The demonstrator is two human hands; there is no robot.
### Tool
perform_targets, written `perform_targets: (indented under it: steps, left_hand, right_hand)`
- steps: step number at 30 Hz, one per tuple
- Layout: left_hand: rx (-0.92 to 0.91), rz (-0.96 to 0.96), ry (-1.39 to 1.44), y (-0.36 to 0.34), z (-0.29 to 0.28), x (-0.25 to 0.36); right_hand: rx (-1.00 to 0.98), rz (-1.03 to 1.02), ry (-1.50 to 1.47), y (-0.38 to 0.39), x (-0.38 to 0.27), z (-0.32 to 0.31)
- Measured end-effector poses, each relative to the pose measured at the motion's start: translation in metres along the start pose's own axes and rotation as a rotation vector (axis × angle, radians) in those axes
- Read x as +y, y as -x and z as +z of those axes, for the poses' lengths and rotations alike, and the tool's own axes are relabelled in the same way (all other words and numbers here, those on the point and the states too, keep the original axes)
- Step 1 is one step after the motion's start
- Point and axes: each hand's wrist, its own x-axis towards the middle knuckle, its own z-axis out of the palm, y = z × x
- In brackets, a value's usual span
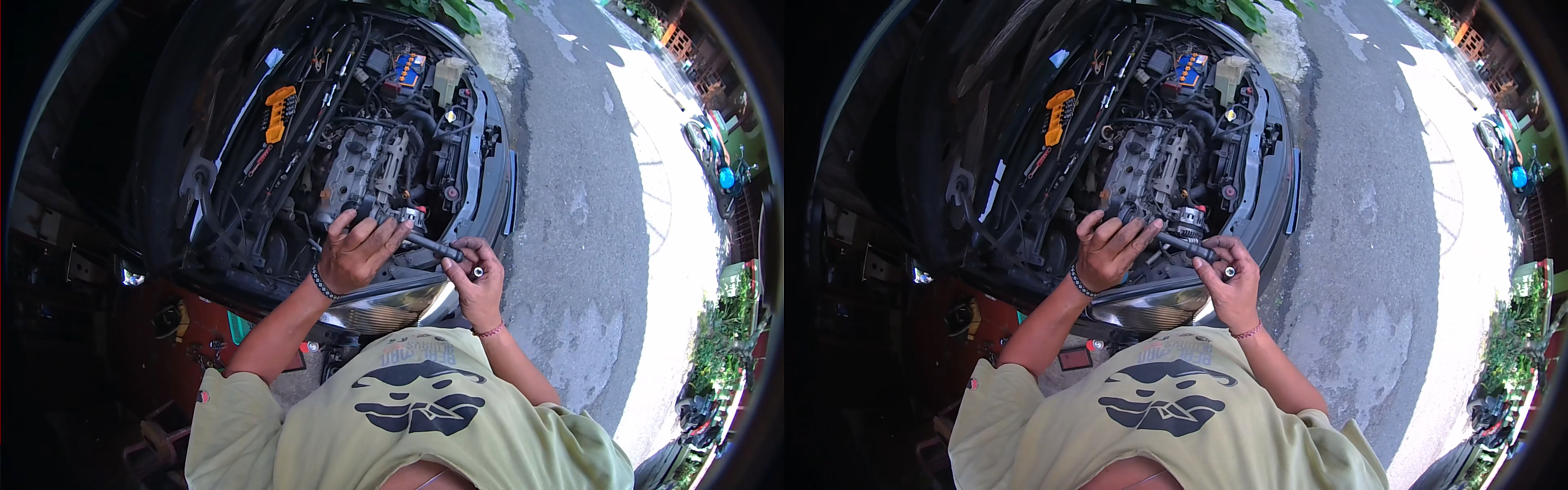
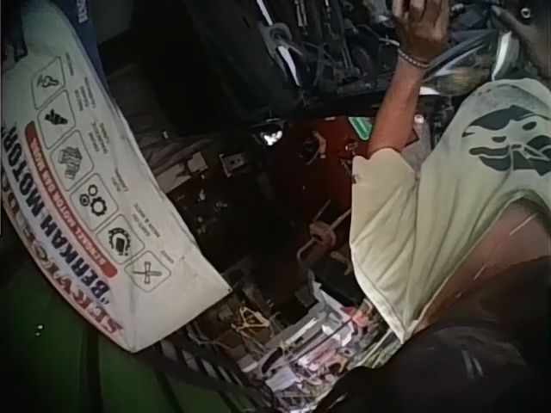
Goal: Repairing a car engine by removing ignition coils and using a ratchet to loosen engine components.
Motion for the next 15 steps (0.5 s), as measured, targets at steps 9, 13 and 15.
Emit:
perform_targets:
  steps: [9, 13, 15]
  left_hand:
    - [-0.232, 0.110, 0.109, -0.020, -0.007, -0.013]
    - [-0.378, 0.046, 0.290, -0.034, -0.009, -0.011]
    - [-0.606, -0.174, 0.586, -0.035, -0.011, -0.007]
  right_hand:
    - [0.011, 0.047, 0.060, -0.002, -0.002, -0.003]
    - [0.026, 0.008, 0.118, -0.003, 0.004, -0.006]
    - [0.028, 0.015, 0.110, -0.004, 0.001, -0.007]
